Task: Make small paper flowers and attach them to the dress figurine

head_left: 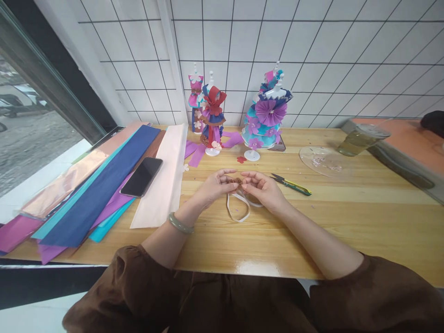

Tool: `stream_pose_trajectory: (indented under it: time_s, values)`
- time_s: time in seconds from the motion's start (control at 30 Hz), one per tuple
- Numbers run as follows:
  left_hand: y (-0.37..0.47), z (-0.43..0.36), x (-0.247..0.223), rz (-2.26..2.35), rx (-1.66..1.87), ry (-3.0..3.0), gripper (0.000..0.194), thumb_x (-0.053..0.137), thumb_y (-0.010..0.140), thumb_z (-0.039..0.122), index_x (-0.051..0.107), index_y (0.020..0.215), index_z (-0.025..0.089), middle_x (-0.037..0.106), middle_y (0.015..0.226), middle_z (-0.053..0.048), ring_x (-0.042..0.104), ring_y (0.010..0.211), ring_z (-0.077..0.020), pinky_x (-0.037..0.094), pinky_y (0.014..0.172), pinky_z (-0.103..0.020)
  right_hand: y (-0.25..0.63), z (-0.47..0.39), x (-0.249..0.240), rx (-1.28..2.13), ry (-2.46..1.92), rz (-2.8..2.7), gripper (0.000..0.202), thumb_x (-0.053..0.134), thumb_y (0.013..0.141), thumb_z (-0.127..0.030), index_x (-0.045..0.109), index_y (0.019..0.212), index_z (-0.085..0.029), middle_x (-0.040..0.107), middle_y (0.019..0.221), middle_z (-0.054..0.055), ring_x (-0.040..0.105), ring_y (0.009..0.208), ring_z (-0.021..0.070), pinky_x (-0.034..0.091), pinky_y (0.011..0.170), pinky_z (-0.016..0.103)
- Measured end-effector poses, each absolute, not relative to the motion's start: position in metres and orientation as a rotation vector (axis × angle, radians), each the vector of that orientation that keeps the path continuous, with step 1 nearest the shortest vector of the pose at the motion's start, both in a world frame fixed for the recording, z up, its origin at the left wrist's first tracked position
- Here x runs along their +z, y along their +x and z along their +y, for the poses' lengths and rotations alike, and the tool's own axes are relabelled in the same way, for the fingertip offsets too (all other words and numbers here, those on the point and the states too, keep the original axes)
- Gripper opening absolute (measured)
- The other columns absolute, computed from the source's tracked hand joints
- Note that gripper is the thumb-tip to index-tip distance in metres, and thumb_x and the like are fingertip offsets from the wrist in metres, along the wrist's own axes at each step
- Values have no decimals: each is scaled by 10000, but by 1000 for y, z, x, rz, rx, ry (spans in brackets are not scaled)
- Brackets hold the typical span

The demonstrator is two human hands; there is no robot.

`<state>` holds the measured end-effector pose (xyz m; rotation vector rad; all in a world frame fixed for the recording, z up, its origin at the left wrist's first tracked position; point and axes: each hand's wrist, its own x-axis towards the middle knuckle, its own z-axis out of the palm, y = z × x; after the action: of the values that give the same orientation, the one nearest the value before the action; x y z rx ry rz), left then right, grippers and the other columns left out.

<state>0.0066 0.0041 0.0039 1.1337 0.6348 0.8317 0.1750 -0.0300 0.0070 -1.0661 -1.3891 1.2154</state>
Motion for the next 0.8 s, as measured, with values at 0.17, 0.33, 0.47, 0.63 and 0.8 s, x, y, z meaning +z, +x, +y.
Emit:
stream_pose_trajectory:
  time_s: [0.17, 0.33, 0.47, 0.63, 0.8]
  values:
    - [6, 6, 2, 624, 867, 1098, 542, 672, 649, 199, 459, 1146, 153, 631, 878, -65, 595, 754, -125, 449, 752, -310, 171, -33, 10, 1152, -1068, -1453, 373, 644, 676, -304, 526, 1008, -180, 546, 732, -3, 534, 646, 106, 445, 686, 285]
    - [5, 6, 4, 642, 849, 1038, 540, 684, 635, 183, 468, 1130, 157, 633, 866, -61, 604, 735, -121, 452, 746, -305, 172, -32, 10, 1141, -1078, -1402, 372, 630, 687, -343, 532, 1009, -185, 554, 752, 2, 541, 642, 108, 456, 676, 288]
    - [5, 6, 5, 638, 839, 1014, 547, 685, 638, 190, 457, 1135, 163, 635, 834, -52, 611, 722, -123, 459, 752, -318, 173, -31, 8, 1170, -1083, -1359, 375, 623, 697, -351, 530, 1022, -188, 561, 762, 3, 549, 646, 107, 465, 670, 284]
    - [6, 5, 5, 655, 810, 1014, 548, 679, 646, 182, 443, 1139, 150, 638, 850, -70, 617, 720, -127, 469, 747, -318, 171, -32, 6, 1207, -1054, -1383, 406, 647, 678, -327, 513, 1034, -184, 566, 780, 9, 572, 692, 124, 466, 725, 319]
    - [6, 4, 5, 637, 813, 983, 538, 671, 656, 171, 434, 1138, 151, 642, 855, -76, 624, 780, -149, 464, 786, -342, 172, -31, 7, 1148, -1086, -1375, 382, 617, 699, -349, 504, 1029, -193, 569, 766, 7, 570, 666, 123, 468, 686, 305]
